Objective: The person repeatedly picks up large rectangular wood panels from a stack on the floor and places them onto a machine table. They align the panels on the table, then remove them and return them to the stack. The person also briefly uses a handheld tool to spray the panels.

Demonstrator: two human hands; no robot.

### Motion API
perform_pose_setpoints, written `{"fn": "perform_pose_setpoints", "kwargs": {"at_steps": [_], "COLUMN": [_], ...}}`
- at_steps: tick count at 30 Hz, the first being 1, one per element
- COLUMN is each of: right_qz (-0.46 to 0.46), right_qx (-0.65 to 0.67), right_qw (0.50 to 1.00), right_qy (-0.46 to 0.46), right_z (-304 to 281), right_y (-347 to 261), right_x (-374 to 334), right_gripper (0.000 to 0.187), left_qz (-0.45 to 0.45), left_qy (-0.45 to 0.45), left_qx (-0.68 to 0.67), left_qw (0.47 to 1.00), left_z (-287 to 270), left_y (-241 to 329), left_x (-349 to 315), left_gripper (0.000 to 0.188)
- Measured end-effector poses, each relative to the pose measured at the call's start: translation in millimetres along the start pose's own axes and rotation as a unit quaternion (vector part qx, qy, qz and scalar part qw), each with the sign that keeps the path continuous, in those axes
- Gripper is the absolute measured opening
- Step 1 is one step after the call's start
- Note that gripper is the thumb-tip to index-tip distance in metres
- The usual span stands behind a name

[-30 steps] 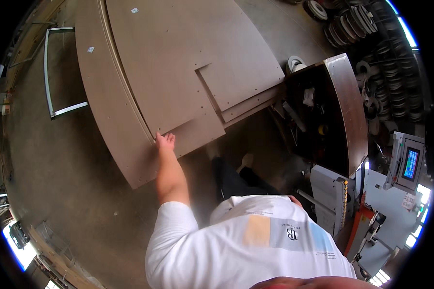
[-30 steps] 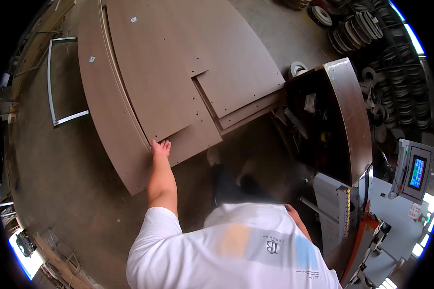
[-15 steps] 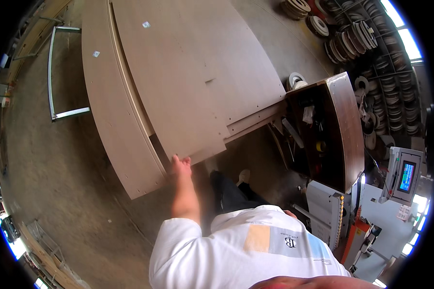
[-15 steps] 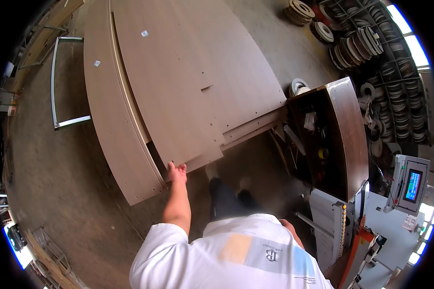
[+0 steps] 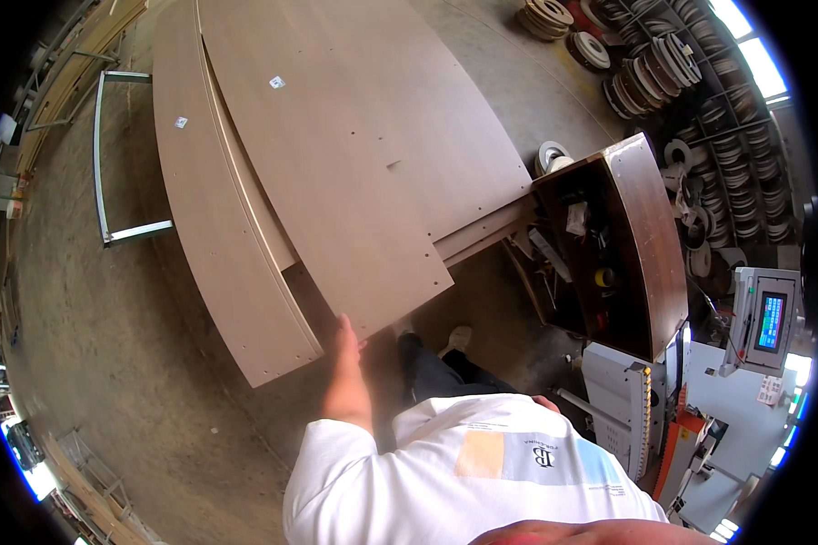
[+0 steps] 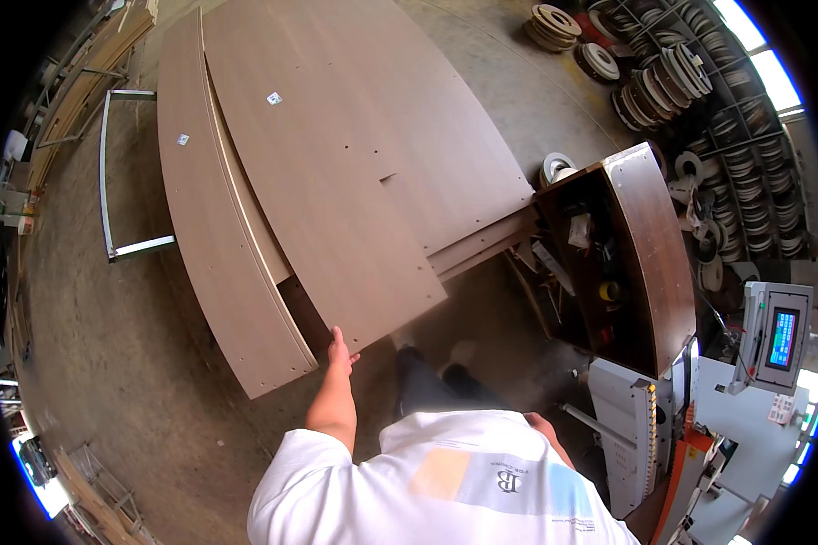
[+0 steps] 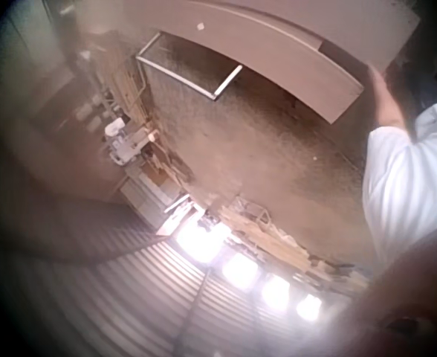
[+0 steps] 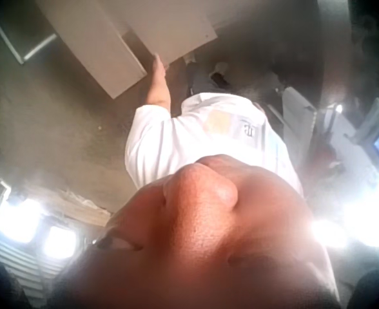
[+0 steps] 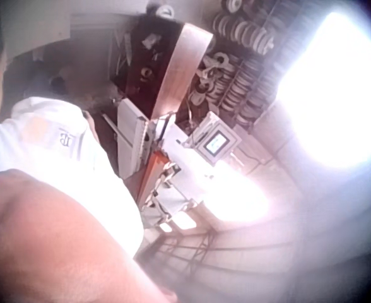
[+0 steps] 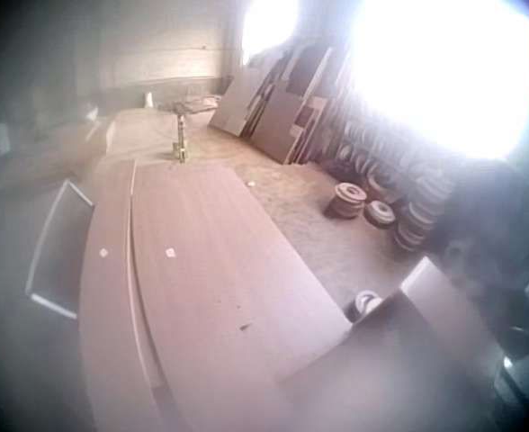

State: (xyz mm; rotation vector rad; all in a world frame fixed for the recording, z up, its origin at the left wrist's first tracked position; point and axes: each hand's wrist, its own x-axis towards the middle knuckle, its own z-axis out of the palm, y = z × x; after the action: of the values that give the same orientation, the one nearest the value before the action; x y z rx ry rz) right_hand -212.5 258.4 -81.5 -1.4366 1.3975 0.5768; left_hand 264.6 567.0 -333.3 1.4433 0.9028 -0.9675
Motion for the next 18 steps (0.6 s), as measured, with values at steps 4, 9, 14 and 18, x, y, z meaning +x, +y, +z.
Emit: {"fn": "perform_pose_setpoints", "kwargs": {"at_steps": [4, 9, 14, 18], "right_qz": [-0.023, -0.022, -0.154, -0.238], "right_qx": [-0.024, -0.148, -0.18, 0.011], "right_qw": [0.999, 0.989, 0.971, 0.969], "right_qy": [-0.013, -0.004, 0.028, -0.062], "right_z": [-9, -40, -76, -93], "right_y": [-16, -56, -107, -164], "right_x": [2, 15, 60, 102], "right_gripper": [0.047, 0.048, 0.04, 0.037], "left_qz": [0.022, 0.083, 0.052, 0.045], "left_qy": [0.026, -0.014, -0.077, -0.177], "left_qx": [0.029, -0.027, -0.064, -0.087], "left_qw": [0.999, 0.996, 0.994, 0.979], "left_z": [4, 31, 91, 148], "left_y": [0, 4, 37, 28], "left_x": [-7, -64, -175, -238], "left_gripper": [0.067, 0.057, 0.056, 0.058]}}
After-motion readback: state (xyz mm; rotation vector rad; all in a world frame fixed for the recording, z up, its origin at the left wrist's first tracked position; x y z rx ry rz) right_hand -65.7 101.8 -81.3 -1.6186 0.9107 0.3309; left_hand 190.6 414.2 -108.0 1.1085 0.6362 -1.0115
